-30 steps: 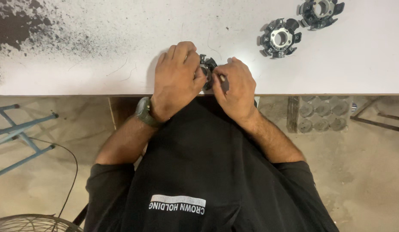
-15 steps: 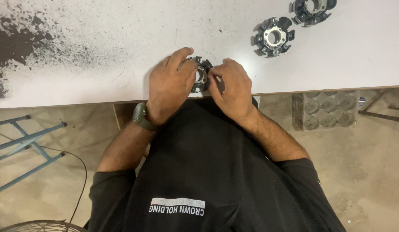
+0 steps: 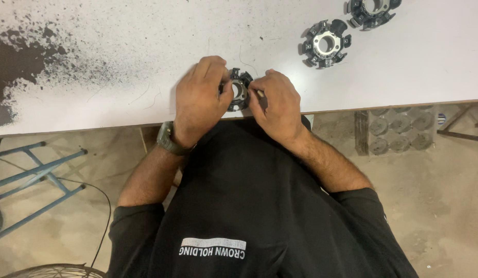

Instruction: The person sits at a white workbench and fits small black clutch shoe pads into a circular clutch hub, pressing each pad into place by hand. They set each finished hub aside and repeat the process, building a row of completed hubs on the table.

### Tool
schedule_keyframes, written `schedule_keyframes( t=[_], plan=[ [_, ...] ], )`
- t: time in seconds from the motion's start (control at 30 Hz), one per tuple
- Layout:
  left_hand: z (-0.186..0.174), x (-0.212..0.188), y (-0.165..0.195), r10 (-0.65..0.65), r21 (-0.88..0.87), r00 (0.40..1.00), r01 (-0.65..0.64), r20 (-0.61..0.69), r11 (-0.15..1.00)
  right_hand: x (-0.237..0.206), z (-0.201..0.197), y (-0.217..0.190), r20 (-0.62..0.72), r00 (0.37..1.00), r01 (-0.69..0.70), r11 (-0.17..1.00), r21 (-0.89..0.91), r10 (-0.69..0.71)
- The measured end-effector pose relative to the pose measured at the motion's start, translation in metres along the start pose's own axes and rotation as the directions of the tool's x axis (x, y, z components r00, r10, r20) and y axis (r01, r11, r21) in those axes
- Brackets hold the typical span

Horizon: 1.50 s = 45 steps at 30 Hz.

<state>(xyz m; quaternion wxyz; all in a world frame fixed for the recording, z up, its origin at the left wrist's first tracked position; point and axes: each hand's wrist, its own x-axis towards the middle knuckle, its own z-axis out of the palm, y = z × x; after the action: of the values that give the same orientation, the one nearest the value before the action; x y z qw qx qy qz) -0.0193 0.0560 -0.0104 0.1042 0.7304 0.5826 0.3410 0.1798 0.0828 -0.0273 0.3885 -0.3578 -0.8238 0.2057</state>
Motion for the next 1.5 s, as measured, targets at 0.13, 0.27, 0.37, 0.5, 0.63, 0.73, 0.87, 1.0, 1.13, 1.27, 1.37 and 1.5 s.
schedule_keyframes(
  t=[0.13,0.27,0.37,0.5,0.63,0.73,0.87,1.0,1.13,1.27,1.37,1.5],
  plan=[
    [0.002,0.002,-0.002,0.074,0.025,0.997,-0.074,0.006,0.997,0.0,-0.002,0.0,0.014,1.0,-0.003,1.0,0.02,0.002],
    [0.002,0.003,-0.005,0.062,0.021,0.998,-0.062,0.029,0.998,0.001,-0.003,0.001,0.006,1.0,-0.003,1.0,0.012,0.003],
    [-0.002,0.003,-0.006,0.147,0.088,0.988,-0.15,0.042,0.985,0.0,-0.004,0.002,0.02,1.0,-0.01,1.0,0.007,0.01],
    [-0.005,0.002,-0.004,0.253,0.121,0.959,-0.268,0.127,0.956,0.002,-0.003,0.006,0.03,1.0,-0.009,1.0,-0.019,0.009],
    [-0.002,0.0,-0.001,0.112,-0.011,0.989,-0.112,0.1,0.994,-0.001,-0.003,0.008,0.033,0.999,0.017,0.997,-0.071,-0.014],
    [0.001,-0.003,0.0,0.034,-0.049,0.997,-0.03,0.071,0.998,-0.007,-0.002,0.008,0.033,0.996,0.087,0.996,-0.02,-0.086],
    [0.003,-0.009,-0.003,0.014,-0.094,0.998,-0.008,0.064,0.996,-0.013,0.005,0.009,0.054,0.994,0.093,0.995,-0.028,-0.092],
    [0.005,-0.012,-0.005,-0.012,-0.102,0.998,0.018,0.064,0.995,-0.014,0.011,0.011,0.047,0.996,0.082,0.994,-0.067,-0.079],
    [0.006,-0.014,-0.005,-0.029,-0.114,0.998,0.036,0.062,0.993,-0.016,0.012,0.011,0.055,0.995,0.082,0.992,-0.093,-0.077],
    [0.01,-0.02,-0.008,0.016,-0.095,0.999,-0.013,0.033,0.995,-0.016,0.014,0.012,0.036,0.991,0.131,0.99,-0.054,-0.13],
    [0.014,-0.025,-0.011,-0.003,-0.11,1.0,0.005,0.025,0.994,-0.017,0.018,0.011,0.042,0.989,0.145,0.984,-0.099,-0.141],
    [0.013,-0.025,-0.01,-0.006,-0.124,1.0,0.009,0.028,0.992,-0.015,0.022,0.008,0.037,0.988,0.153,0.974,-0.166,-0.149]
  ],
)
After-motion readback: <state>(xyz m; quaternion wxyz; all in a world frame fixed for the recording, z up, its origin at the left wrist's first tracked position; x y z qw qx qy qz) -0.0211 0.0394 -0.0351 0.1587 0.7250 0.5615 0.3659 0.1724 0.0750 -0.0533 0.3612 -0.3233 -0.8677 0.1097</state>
